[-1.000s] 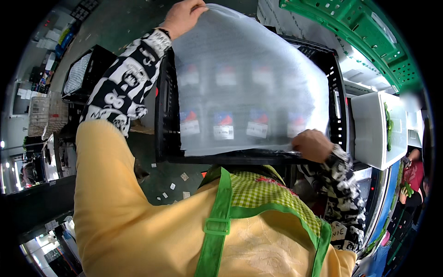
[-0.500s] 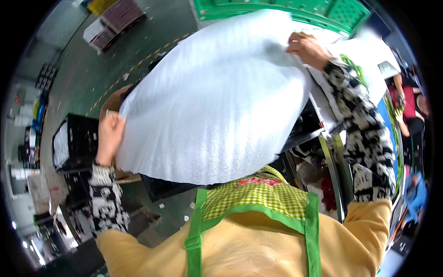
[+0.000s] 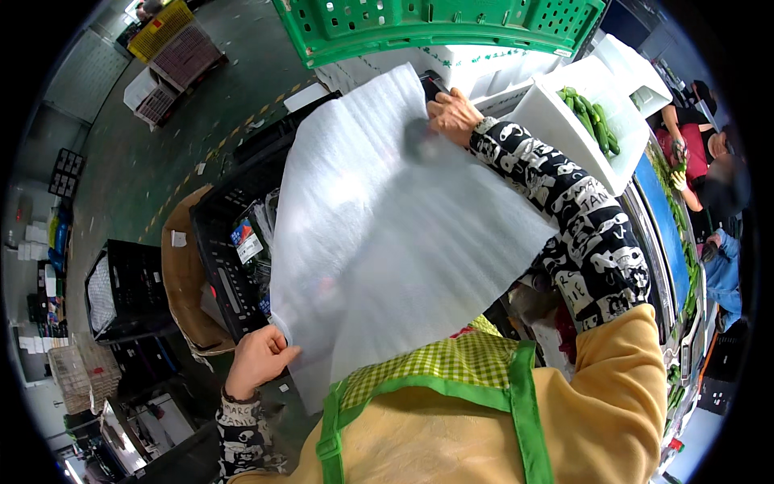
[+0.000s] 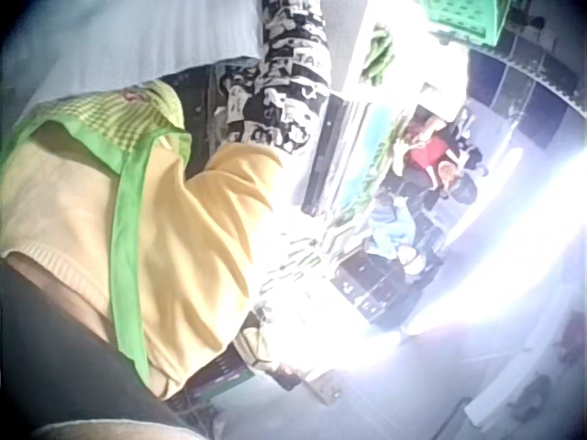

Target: The person arranges cucumbers on a blue tray, wraps them in plastic film using a machine, and places the packages into a black crate. They then apply labels to the packages and cover the crate with a white sheet.

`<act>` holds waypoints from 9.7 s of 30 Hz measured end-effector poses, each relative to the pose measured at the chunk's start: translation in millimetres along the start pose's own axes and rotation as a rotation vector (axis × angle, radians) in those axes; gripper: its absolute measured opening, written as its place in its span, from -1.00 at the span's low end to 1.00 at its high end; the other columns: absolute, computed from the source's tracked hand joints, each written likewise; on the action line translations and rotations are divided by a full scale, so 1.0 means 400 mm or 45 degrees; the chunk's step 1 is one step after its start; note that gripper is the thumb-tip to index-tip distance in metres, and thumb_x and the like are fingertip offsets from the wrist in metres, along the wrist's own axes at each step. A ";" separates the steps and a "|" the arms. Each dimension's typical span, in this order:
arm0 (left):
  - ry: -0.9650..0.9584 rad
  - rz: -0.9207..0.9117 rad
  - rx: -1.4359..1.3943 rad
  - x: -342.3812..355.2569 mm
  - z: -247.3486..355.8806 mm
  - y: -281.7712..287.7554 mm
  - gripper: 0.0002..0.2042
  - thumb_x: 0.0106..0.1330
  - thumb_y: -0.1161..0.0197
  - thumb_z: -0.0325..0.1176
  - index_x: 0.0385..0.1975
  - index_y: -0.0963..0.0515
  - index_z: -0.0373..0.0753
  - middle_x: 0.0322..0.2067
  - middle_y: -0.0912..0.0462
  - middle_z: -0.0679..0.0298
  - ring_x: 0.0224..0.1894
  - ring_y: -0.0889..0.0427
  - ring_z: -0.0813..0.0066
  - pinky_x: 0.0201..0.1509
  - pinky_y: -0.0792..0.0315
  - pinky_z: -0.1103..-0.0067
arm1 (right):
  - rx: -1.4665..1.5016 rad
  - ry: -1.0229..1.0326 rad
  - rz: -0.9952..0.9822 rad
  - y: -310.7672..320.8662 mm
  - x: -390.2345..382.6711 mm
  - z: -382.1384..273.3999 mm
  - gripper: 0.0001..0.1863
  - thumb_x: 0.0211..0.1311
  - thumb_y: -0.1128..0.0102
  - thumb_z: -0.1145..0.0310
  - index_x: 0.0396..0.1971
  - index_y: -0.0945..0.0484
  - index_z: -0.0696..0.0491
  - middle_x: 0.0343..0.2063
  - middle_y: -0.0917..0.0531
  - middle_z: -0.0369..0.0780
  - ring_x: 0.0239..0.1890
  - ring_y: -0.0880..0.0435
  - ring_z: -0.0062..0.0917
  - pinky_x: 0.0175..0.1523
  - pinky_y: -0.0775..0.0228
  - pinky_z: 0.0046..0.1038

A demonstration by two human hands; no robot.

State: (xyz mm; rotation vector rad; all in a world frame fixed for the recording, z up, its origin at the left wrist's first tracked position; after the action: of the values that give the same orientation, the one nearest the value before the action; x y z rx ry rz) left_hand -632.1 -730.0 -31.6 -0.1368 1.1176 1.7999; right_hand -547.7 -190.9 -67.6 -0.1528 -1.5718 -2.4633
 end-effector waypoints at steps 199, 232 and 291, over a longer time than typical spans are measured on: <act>-0.579 -0.915 -0.072 0.147 0.096 -0.197 -0.46 0.48 -0.01 -0.13 0.33 -0.23 -0.34 0.19 -0.44 -0.18 0.17 -0.50 -0.09 0.25 -0.37 0.35 | 1.584 0.050 -1.913 0.215 -0.212 -0.432 -0.04 0.34 0.39 -0.46 0.10 -0.54 0.21 -0.03 -0.63 0.04 0.11 -0.56 -0.15 0.23 -0.35 -0.22; -0.309 -1.287 0.359 0.308 0.429 0.067 -0.77 0.49 -0.06 -0.33 -0.29 -0.58 -0.36 -0.50 -0.60 0.21 -0.41 -0.59 0.36 -0.25 -0.48 0.45 | 1.002 -2.648 0.825 0.658 -0.837 -0.581 -0.72 0.27 -0.15 0.44 -0.06 -0.59 0.20 -0.29 -0.71 -0.08 -0.31 -0.76 -0.43 -0.23 -0.63 -0.42; -1.369 -1.156 0.151 -0.146 2.057 -1.719 -0.30 0.27 -0.05 0.11 0.04 -0.45 -0.55 -0.06 -0.61 -0.22 0.01 -0.63 0.05 0.11 -0.47 0.34 | 1.059 -2.976 1.420 0.885 -2.042 -0.233 -0.59 0.29 0.05 0.55 0.09 -0.13 0.31 -0.37 -0.59 -0.03 -0.64 -0.65 -0.44 -0.60 -0.52 -0.52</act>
State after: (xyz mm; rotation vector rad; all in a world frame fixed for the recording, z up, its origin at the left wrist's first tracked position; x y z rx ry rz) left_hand 230.0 -94.0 39.3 0.3252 0.2593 0.7474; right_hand 332.0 -317.3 40.7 -2.9580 -1.4251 0.2356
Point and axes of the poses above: each hand's wrist, its own x-axis towards the middle knuckle, its own y-axis out of the back of the hand, z = x × y, the point moved 4 cm from there along x, towards the middle knuckle
